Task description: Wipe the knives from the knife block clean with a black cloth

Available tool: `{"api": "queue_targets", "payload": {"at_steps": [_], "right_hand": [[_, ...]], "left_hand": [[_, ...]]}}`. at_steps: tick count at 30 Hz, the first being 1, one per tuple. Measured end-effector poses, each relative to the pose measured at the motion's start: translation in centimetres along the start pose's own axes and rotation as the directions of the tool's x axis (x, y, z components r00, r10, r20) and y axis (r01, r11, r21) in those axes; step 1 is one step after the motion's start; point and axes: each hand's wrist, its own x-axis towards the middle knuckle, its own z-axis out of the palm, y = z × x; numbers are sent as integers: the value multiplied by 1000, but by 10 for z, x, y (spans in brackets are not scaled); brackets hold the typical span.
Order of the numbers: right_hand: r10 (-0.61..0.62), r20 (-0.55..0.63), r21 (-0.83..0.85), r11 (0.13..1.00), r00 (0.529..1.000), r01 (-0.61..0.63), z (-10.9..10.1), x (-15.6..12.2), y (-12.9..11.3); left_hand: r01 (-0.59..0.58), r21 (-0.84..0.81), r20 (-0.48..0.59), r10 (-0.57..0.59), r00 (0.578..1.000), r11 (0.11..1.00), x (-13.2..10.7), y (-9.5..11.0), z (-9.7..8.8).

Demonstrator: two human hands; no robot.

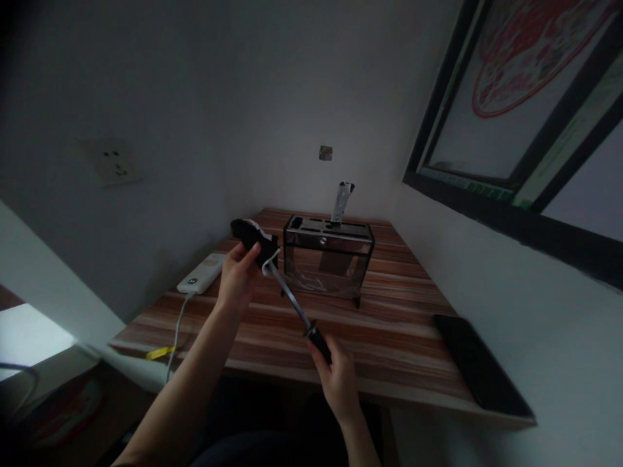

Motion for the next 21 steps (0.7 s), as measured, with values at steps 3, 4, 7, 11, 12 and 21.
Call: {"api": "queue_targets", "payload": {"at_steps": [3,4,7,11,12,21], "right_hand": [[6,-3,-11,1000,1000,-6,-1,0,-2],[9,-4,-13,1000,1000,-9,-1,0,-2],[14,-10,-13,1000,1000,-14,-1,-1,-3],[2,-16,-17,1000,1000,-2,-1,-1,-1],[-2,-17,-20,1000,1000,2,-1,-2,0],[-16,-32,-63,998,999,14,-2,-1,0]], "left_hand": [[-7,-30,9,7,1000,1000,4,4,3],[-10,-32,9,10,1000,999,5,6,4],[-33,-24,13,34,999,999,9,10,5],[-52,-25,36,53,998,998,14,14,4],[-51,-28,37,52,998,998,14,14,4],[-20,-76,14,21,1000,997,8,6,5]]}}
